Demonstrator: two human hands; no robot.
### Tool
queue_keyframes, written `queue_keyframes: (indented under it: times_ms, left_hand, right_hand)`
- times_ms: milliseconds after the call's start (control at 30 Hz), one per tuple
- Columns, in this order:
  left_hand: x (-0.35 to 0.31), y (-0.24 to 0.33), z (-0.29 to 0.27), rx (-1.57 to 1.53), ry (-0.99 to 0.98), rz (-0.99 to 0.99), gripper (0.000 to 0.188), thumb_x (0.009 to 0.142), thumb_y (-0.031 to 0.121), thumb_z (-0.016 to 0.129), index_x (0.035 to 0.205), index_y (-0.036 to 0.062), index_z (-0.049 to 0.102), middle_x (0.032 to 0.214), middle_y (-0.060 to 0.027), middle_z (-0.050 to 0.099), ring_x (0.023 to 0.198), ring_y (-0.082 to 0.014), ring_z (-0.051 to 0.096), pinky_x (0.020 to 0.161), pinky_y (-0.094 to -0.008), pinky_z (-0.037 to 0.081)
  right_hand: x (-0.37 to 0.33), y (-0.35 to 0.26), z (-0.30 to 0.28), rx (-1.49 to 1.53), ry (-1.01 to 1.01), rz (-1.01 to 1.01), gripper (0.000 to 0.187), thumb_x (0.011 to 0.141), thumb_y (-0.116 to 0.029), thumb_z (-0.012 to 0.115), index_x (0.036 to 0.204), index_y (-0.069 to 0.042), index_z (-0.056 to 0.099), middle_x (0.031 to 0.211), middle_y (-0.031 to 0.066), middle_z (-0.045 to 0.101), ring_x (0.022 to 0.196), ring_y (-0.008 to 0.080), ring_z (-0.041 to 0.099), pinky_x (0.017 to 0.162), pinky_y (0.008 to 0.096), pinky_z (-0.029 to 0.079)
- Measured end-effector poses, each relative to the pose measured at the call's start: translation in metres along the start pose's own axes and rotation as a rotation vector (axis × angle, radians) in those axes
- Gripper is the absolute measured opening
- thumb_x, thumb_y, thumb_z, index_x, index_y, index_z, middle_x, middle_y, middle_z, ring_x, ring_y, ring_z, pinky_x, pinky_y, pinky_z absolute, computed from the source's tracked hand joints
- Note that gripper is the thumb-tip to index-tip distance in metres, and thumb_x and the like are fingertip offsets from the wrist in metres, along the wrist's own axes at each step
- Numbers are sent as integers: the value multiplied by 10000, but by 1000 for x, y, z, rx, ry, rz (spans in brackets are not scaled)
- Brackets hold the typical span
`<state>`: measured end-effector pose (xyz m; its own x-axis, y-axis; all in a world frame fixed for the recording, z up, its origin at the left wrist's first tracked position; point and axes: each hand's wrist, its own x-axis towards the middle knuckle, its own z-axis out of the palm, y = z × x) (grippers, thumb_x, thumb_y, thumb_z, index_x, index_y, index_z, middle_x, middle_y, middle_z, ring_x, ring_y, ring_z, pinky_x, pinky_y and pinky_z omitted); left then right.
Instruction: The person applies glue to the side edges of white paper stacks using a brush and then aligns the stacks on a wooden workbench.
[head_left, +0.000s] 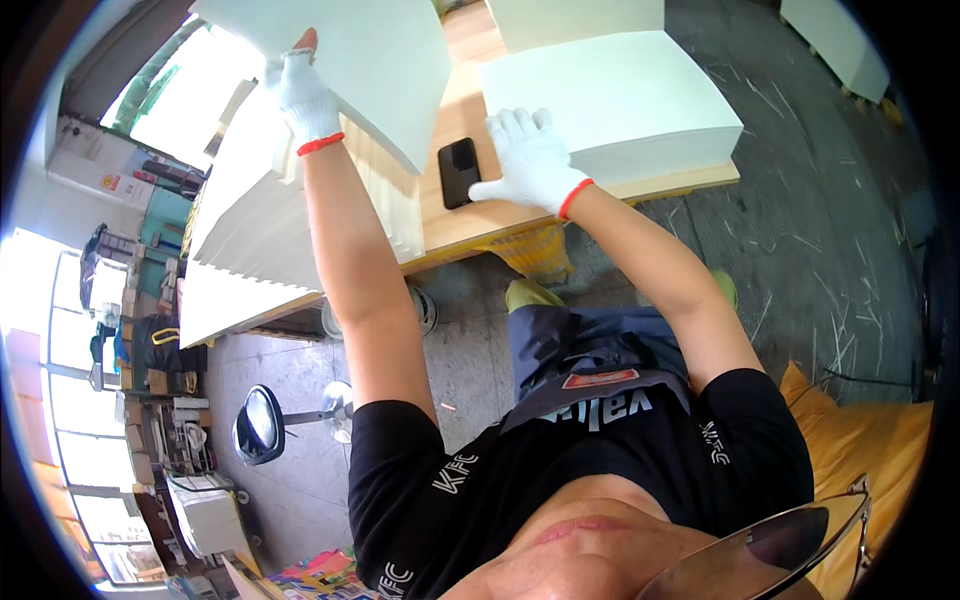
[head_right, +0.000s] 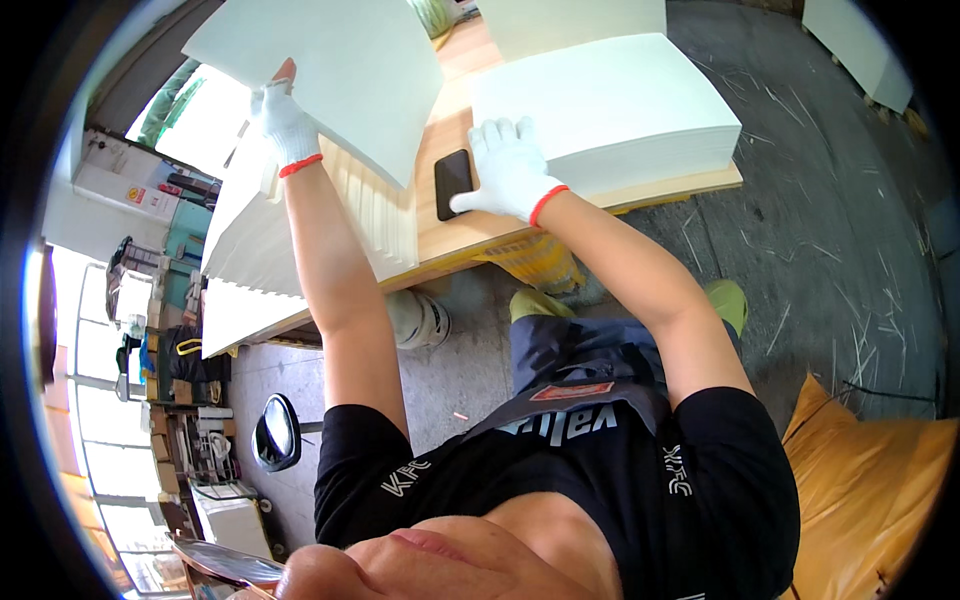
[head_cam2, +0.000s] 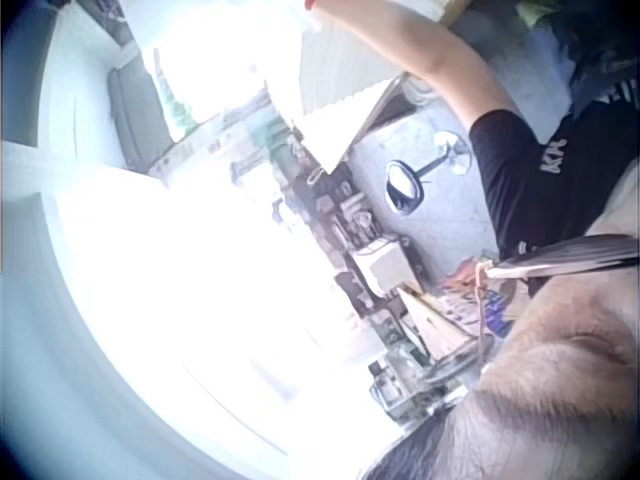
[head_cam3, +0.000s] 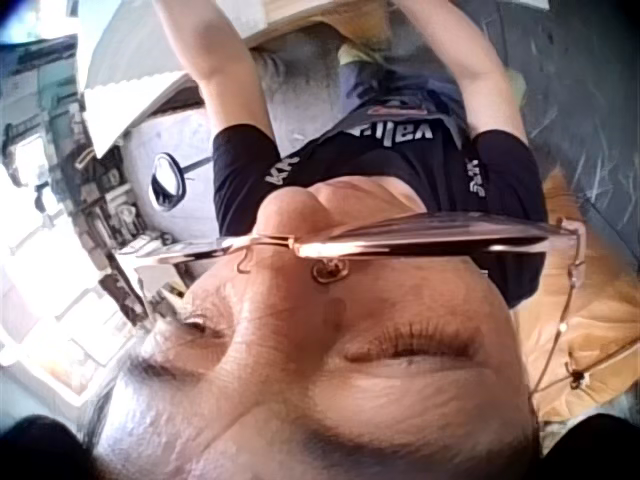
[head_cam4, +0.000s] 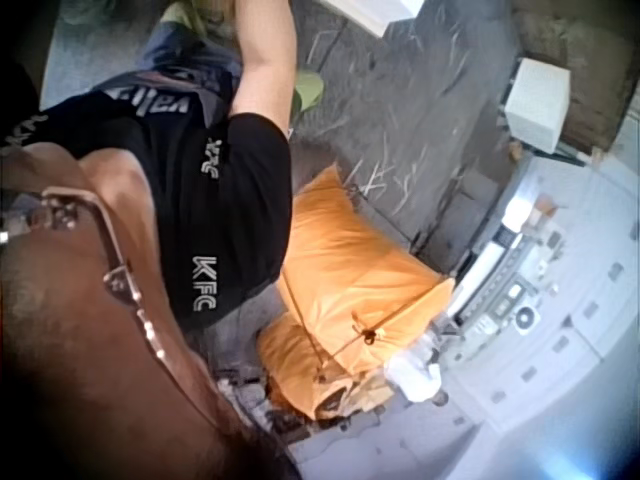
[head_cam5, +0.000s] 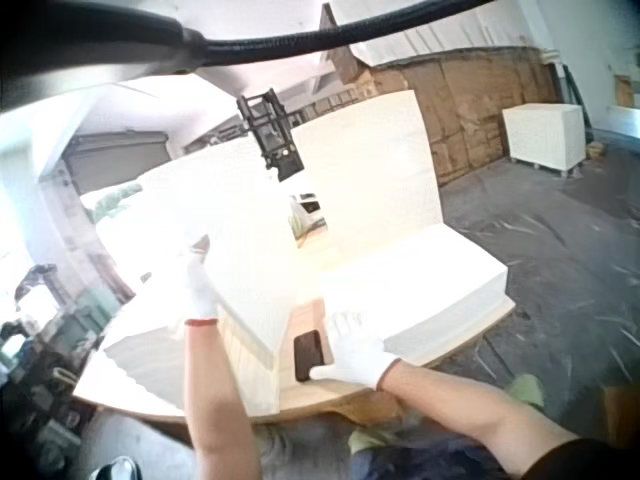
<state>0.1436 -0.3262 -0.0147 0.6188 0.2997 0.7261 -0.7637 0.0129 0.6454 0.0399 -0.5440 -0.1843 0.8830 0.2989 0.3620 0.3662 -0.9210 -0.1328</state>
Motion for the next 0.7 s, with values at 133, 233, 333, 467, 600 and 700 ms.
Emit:
queue_keyframes:
  times_ms: [133,233,333,467,600,700]
  left_hand:
    - [-12,5,23,-171,53,-65,365,907,91,569,1232,-64,626,1244,-187,633,1131,-319,628,937,-416,556]
    - [-32,8,65,-549,71,-60,594,925,111,661,1459,-2,429,1341,-128,569,1165,-267,557,1027,-373,449]
    - [-61,65,102,-527,187,128,542,923,69,647,1421,-39,460,1300,-123,592,1141,-253,565,1014,-369,455]
    - [-85,120,137,-535,11,141,523,933,93,648,1413,-23,477,1303,-139,604,1187,-256,559,1011,-374,441]
    - [-48,177,116,276,-366,569,738,909,223,714,1520,26,350,1397,-247,537,1194,-299,590,1024,-398,455]
    - [5,200,46,720,-363,457,858,885,301,743,1574,83,279,1504,-283,407,1292,-333,529,1084,-413,420]
  right_hand:
    - [14,-7,-15,331,511,-67,1052,760,-672,683,1494,9,359,1405,244,465,1276,377,438,1068,482,346]
    - [25,-23,-36,384,853,-209,756,845,-280,727,1487,-39,408,1375,191,533,1228,362,518,1018,463,422]
    - [27,-4,-62,436,1047,-340,635,856,11,647,1460,-47,458,1288,163,604,1117,344,602,958,417,480]
    - [17,21,-96,609,1126,-441,551,918,53,629,1446,-2,481,1382,176,594,1262,252,583,1069,339,430]
    - [9,21,-156,997,1127,-303,537,954,-65,607,1458,26,443,1360,154,591,1206,213,585,1017,305,456]
    - [16,-6,-211,1532,930,-423,612,927,-10,533,1514,16,365,1449,127,516,1289,213,521,1093,304,397]
